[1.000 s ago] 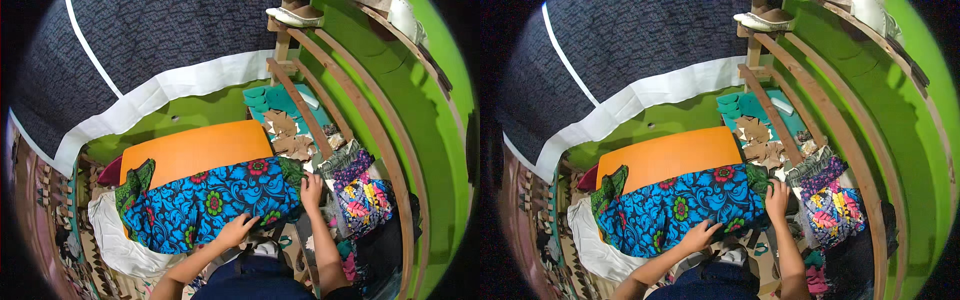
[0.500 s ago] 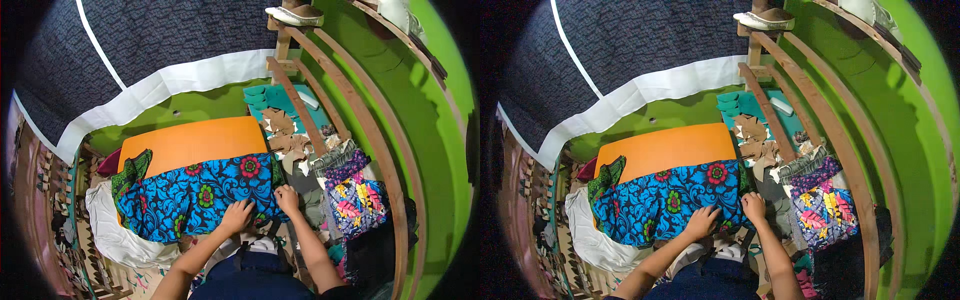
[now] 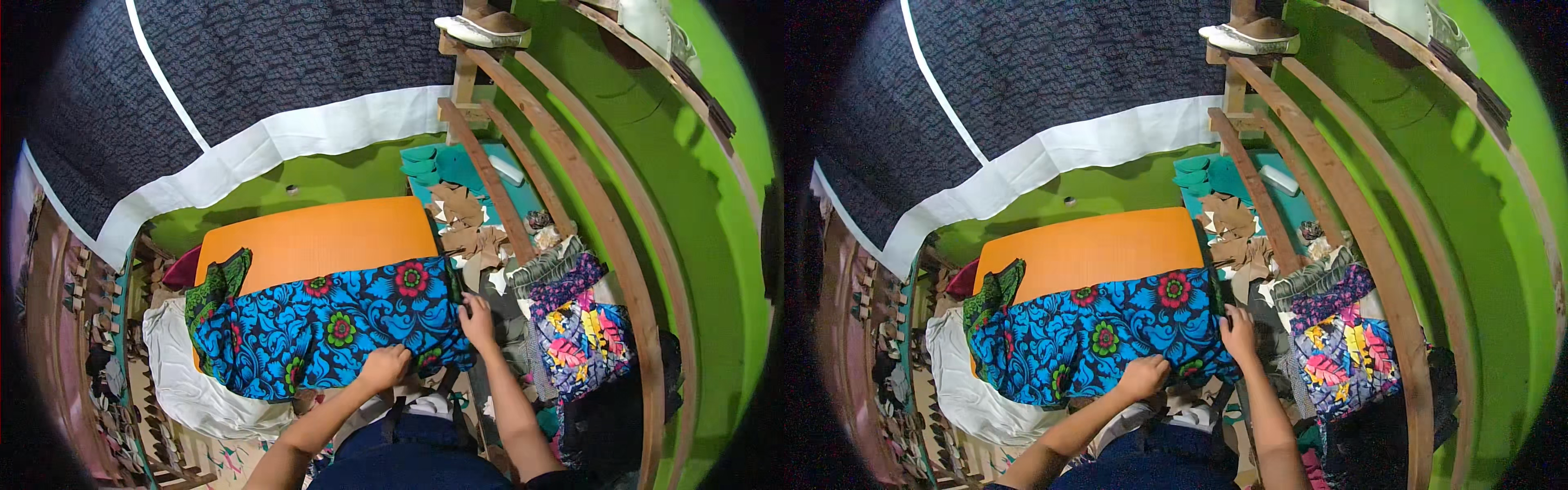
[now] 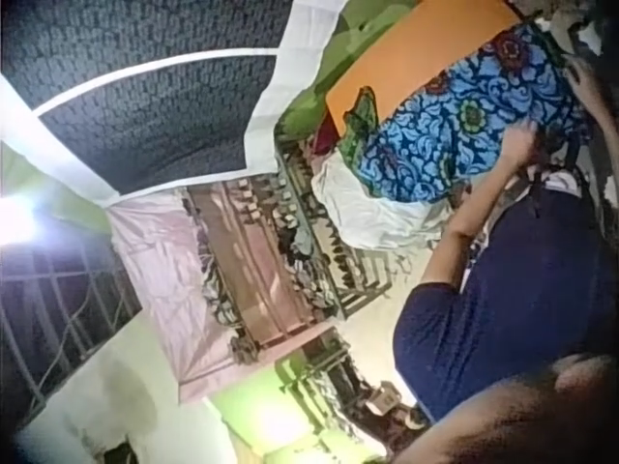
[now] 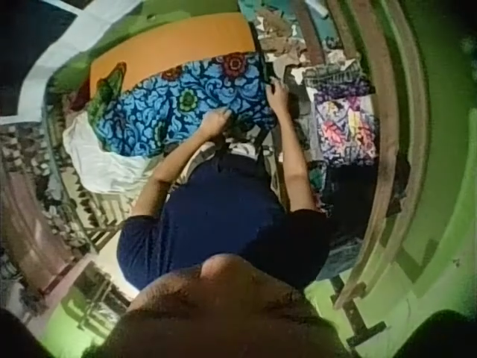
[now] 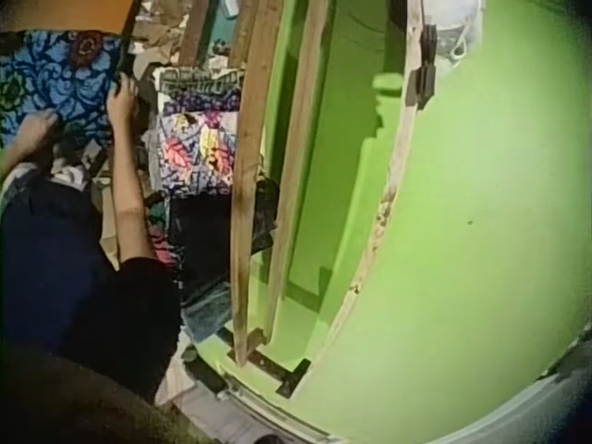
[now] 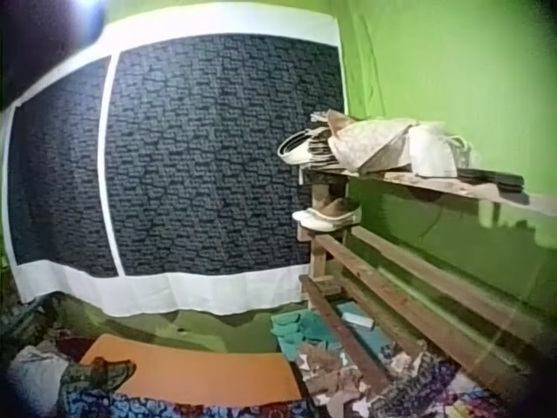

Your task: Folding a large piece of blue and green patterned fabric on a table and placing it on a shelf.

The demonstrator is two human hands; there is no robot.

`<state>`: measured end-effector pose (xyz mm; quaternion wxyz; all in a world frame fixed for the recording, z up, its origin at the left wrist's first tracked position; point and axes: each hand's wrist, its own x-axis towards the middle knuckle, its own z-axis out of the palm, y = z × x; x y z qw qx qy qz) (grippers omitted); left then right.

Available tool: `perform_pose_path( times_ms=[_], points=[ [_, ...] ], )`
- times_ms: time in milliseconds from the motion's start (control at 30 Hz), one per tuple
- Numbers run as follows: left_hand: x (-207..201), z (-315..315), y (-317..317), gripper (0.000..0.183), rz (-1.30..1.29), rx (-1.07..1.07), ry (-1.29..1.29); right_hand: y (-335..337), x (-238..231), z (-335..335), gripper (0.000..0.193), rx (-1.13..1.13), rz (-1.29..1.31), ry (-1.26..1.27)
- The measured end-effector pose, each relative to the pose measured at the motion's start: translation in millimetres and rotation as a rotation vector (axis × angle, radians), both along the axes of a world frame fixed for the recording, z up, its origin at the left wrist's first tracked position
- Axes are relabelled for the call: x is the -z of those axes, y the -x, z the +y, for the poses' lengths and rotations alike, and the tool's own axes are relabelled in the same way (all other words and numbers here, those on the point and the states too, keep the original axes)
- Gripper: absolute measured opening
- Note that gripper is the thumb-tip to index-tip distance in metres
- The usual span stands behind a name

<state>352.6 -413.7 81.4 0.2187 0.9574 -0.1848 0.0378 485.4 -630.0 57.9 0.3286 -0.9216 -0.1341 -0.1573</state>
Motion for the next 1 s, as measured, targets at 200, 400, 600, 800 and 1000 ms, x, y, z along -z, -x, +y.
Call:
perform_pose_path(
  times_ms=[200, 400, 600, 800, 1000],
  points=[
    [-9.3, 3.0, -13.0, 0.013, -0.004, 0.010, 0.013, -14.6, 12.5, 14.9, 0.027, -0.188, 0.585, -0.035],
    [-30.7, -5.2, -79.9, 0.018, -0.090, -0.035, 0.018, -12.4, 5.8, 18.0, 0.023, -0.246, 0.129, -0.146],
    [-42.5, -40.4, -136.6, 0.042, 0.238, -0.288, -0.025, 9.2, -26.1, 25.8, 0.017, -0.187, 0.299, -0.325],
    [-46.6, -43.0, -151.2, 0.032, 0.223, -0.270, -0.031, 7.9, -22.2, 16.5, 0.023, 0.131, 0.212, -0.410],
    [-53.6, -37.6, -148.6, 0.027, -0.034, -0.360, 0.242, -13.3, 21.3, 0.9, 0.017, 0.157, 0.331, -0.555]
  ],
)
